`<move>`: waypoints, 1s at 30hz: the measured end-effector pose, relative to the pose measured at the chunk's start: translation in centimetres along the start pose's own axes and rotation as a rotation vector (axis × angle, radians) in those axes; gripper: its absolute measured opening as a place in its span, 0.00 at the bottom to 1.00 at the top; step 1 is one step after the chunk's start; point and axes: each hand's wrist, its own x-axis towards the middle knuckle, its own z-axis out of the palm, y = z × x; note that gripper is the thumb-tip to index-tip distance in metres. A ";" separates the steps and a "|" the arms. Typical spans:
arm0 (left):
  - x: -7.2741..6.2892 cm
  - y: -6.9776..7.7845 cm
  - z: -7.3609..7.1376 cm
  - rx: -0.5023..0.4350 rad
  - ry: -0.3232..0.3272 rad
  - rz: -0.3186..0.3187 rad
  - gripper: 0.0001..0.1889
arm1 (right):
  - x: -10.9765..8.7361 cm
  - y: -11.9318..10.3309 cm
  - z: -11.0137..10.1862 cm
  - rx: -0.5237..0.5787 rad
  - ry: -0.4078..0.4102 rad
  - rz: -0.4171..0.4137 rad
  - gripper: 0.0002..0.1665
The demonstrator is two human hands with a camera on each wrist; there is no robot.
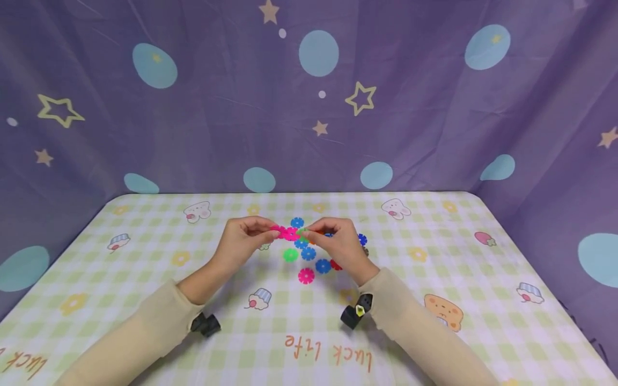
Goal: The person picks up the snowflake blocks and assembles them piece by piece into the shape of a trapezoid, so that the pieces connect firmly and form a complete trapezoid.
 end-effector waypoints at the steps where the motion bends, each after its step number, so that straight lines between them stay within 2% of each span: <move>1: 0.0 0.0 0.0 -0.001 -0.001 0.003 0.08 | -0.1 -0.3 0.1 -0.002 -0.004 -0.006 0.06; 6: 0.0 0.1 0.2 -0.012 -0.017 0.006 0.09 | -0.3 -0.7 0.0 0.002 -0.018 -0.014 0.07; 15: 0.1 0.4 0.2 -0.041 -0.037 -0.012 0.08 | 0.6 1.5 -0.7 0.038 -0.022 -0.020 0.06; 23: 0.2 0.1 0.0 -0.073 -0.026 -0.025 0.08 | 0.7 1.5 -0.8 -0.015 -0.047 -0.051 0.08; 26: 0.2 0.1 0.1 -0.100 -0.030 -0.041 0.08 | 0.7 1.5 -0.9 -0.038 -0.044 -0.053 0.07; 30: 0.3 0.0 0.1 -0.161 -0.031 -0.103 0.11 | 0.6 1.1 -0.7 -0.067 -0.030 -0.056 0.06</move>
